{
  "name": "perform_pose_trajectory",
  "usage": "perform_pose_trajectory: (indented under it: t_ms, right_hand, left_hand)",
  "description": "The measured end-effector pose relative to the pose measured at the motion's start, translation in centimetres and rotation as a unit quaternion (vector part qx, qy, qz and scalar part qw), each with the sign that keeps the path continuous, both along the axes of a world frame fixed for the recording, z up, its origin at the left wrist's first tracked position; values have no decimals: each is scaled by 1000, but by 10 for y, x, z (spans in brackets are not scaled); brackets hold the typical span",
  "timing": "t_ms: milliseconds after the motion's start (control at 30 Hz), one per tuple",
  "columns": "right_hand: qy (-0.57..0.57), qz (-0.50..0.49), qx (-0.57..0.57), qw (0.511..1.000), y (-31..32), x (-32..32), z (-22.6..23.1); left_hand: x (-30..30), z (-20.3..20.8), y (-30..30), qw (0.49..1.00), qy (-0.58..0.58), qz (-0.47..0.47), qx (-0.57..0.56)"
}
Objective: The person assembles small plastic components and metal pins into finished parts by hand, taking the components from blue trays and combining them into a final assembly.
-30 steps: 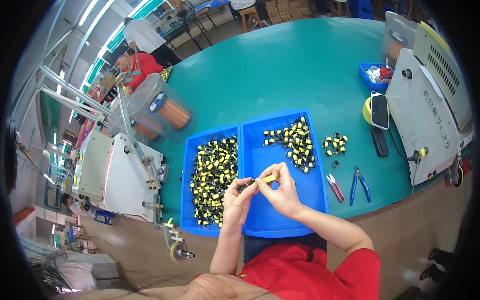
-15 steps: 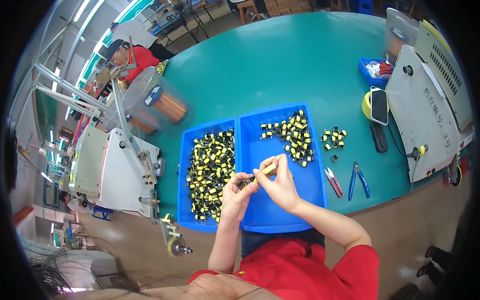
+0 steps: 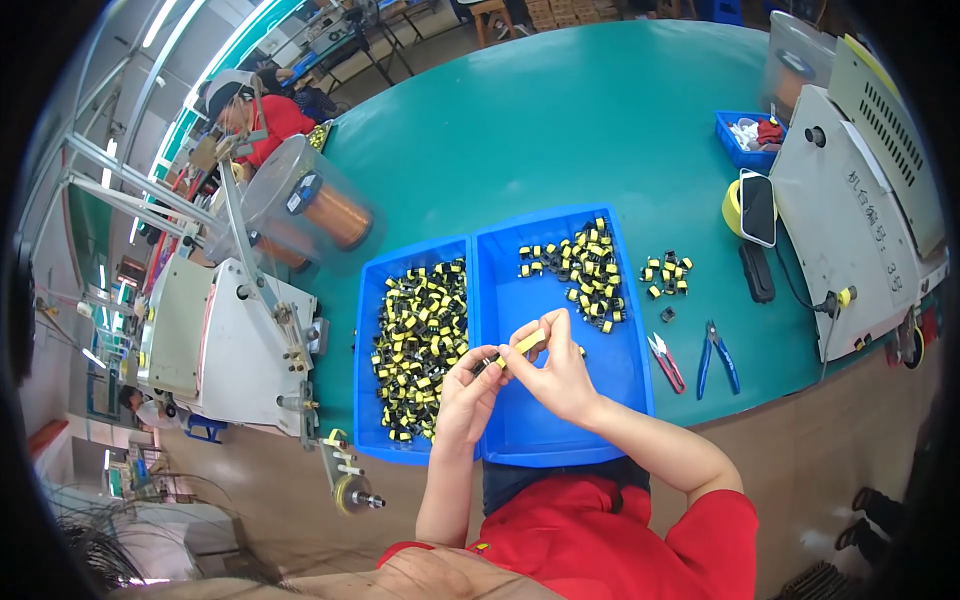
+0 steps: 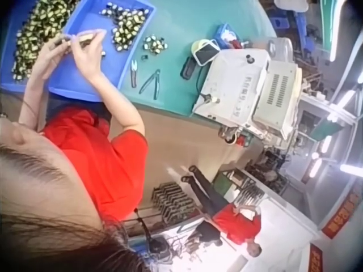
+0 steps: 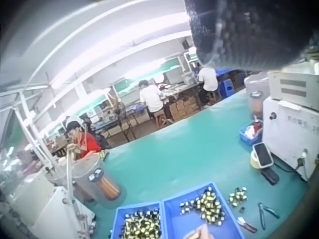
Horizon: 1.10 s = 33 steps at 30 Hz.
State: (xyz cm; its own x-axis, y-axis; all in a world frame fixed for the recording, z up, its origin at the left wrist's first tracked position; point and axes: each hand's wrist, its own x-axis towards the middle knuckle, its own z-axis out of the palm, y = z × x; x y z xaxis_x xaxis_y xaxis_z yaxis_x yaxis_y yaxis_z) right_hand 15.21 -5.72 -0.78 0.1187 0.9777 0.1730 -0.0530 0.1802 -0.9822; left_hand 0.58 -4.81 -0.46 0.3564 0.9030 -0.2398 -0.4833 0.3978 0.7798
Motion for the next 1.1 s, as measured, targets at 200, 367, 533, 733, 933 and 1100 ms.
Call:
perform_pose_trajectory:
  t_ms: [200,367,533,733,933,1100]
  right_hand:
    - [31,4,-11,999,2,-1,0]
    - [42,0,-23,999,1,-2,7]
    - [4,-18,-8,1000,0,-5,5]
    - [-40,-15,10,999,-1,-6,8]
    - [-41,-23,27,999,-3,-7,8]
    - [-52,-21,43,998,-5,-7,7]
  left_hand:
    - [2,-2,1,1000,-14,-8,8]
    - [5,-2,-1,999,-5,-15,31]
    - [6,-1,-2,999,-18,-11,49]
    - [3,-2,-2,997,-11,-26,77]
    - [1,-5,-1,995,-68,-42,57]
    - [0,-3,-2,992,-109,-49,29]
